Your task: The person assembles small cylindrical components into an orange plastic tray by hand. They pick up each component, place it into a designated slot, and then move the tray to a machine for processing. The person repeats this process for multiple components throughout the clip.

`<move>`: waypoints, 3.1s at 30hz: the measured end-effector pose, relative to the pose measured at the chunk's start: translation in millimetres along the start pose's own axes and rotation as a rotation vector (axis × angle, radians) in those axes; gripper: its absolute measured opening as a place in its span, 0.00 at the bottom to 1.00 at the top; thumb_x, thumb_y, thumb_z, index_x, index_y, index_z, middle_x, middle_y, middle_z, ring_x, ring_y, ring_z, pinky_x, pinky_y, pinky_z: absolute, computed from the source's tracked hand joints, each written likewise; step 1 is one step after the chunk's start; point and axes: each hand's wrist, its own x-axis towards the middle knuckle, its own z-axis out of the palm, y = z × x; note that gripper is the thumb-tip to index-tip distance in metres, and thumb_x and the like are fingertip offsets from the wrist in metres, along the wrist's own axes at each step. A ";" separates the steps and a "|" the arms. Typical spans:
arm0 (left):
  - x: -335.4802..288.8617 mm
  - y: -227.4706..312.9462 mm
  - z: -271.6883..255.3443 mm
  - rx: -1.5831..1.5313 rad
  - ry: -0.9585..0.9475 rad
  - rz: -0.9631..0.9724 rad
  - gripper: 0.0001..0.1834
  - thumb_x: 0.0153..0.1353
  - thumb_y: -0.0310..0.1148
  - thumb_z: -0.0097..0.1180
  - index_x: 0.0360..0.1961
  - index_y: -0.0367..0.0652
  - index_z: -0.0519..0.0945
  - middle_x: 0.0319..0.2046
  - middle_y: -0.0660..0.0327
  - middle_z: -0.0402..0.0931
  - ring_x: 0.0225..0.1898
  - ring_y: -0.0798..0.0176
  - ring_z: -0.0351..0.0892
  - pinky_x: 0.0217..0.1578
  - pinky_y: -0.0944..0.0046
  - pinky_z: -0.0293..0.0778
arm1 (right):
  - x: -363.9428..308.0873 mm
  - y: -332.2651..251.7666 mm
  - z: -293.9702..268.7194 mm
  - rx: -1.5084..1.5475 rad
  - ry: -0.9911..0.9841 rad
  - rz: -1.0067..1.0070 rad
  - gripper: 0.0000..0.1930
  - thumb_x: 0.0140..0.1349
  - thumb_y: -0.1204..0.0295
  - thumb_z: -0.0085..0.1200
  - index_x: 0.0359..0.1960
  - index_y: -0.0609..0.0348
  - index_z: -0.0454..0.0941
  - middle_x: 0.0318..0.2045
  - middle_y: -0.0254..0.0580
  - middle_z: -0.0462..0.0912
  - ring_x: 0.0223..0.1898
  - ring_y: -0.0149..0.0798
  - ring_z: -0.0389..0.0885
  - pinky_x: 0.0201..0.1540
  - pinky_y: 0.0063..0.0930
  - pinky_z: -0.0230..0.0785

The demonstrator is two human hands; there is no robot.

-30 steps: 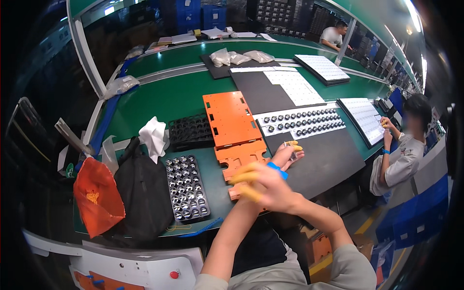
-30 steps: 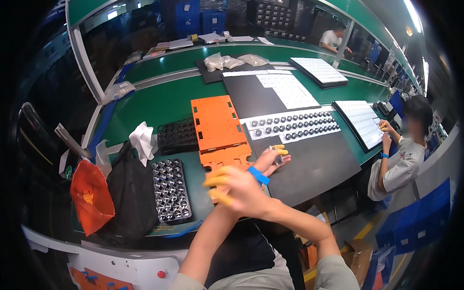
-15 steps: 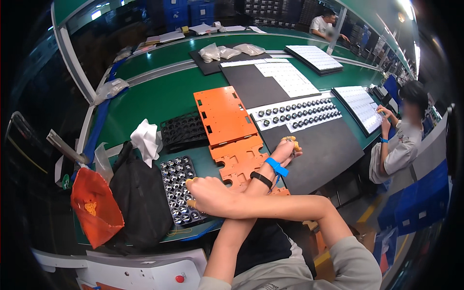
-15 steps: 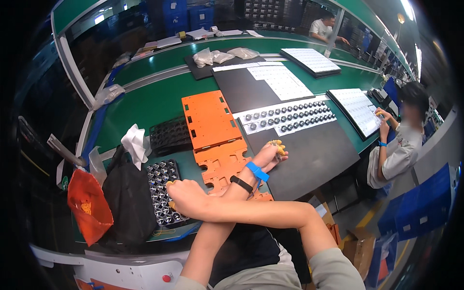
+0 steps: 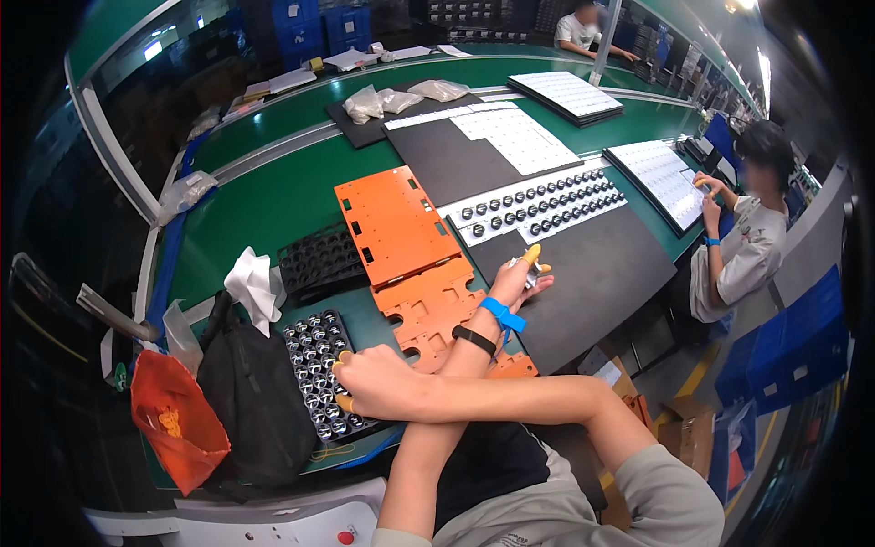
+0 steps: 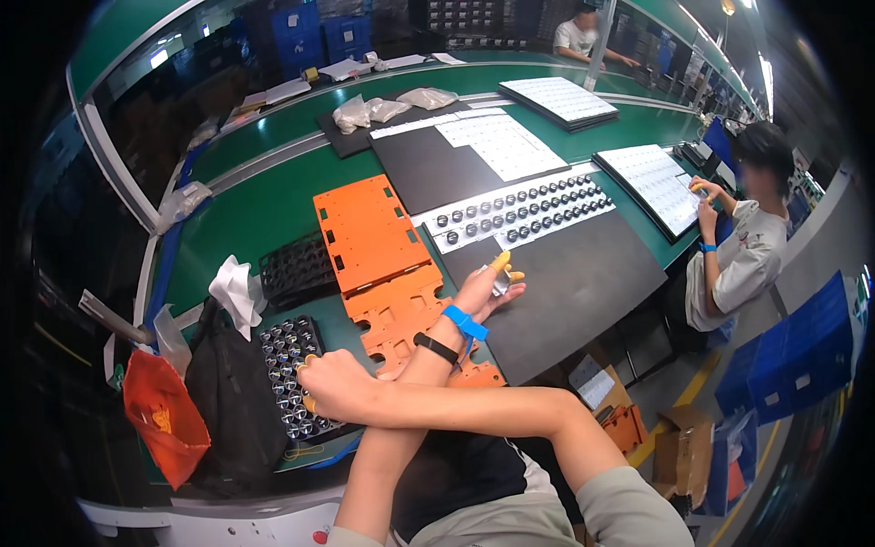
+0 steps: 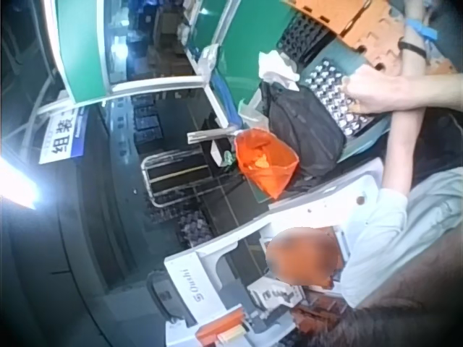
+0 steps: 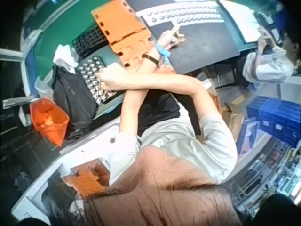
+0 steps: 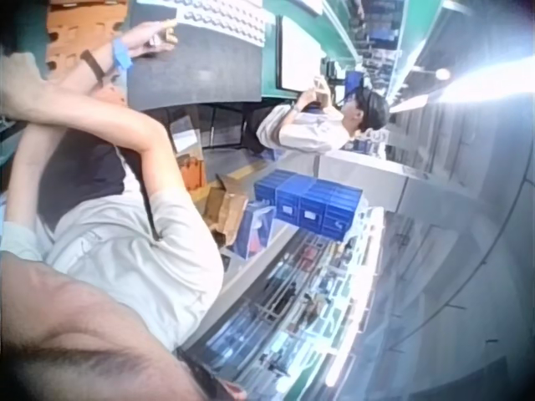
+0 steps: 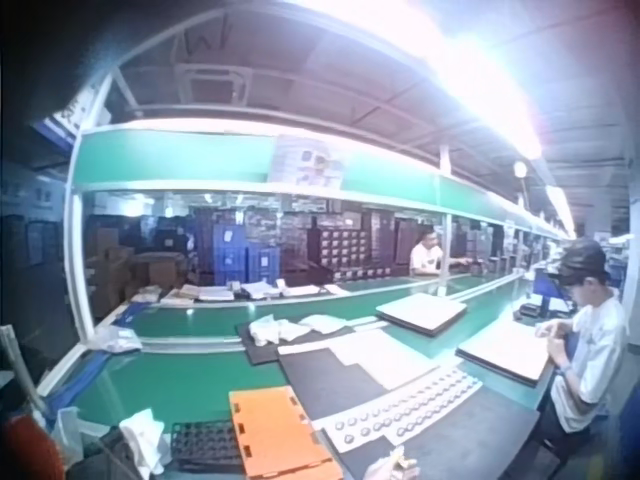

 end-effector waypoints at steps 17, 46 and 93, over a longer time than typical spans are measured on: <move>-15.2 8.6 -2.8 0.112 0.108 0.118 0.17 0.72 0.43 0.51 0.55 0.47 0.77 0.45 0.62 0.80 0.37 0.69 0.79 0.35 0.70 0.80 | -19.9 -1.6 -23.6 0.237 0.173 0.000 0.15 0.55 0.64 0.63 0.33 0.65 0.79 0.33 0.51 0.81 0.35 0.54 0.82 0.35 0.46 0.72; -226.9 9.8 16.7 0.110 0.377 0.927 0.33 0.59 0.39 0.70 0.61 0.36 0.70 0.52 0.58 0.77 0.52 0.65 0.78 0.49 0.69 0.76 | -108.6 26.4 -108.1 0.825 0.868 -0.176 0.12 0.55 0.77 0.59 0.40 0.70 0.79 0.32 0.42 0.81 0.30 0.29 0.75 0.36 0.23 0.68; -263.2 -12.6 -26.1 0.809 0.598 0.938 0.30 0.50 0.26 0.73 0.56 0.35 0.78 0.51 0.56 0.82 0.48 0.66 0.80 0.52 0.66 0.75 | -127.2 32.1 -89.1 0.413 0.310 0.178 0.14 0.61 0.68 0.64 0.44 0.63 0.83 0.25 0.47 0.83 0.28 0.44 0.83 0.32 0.33 0.71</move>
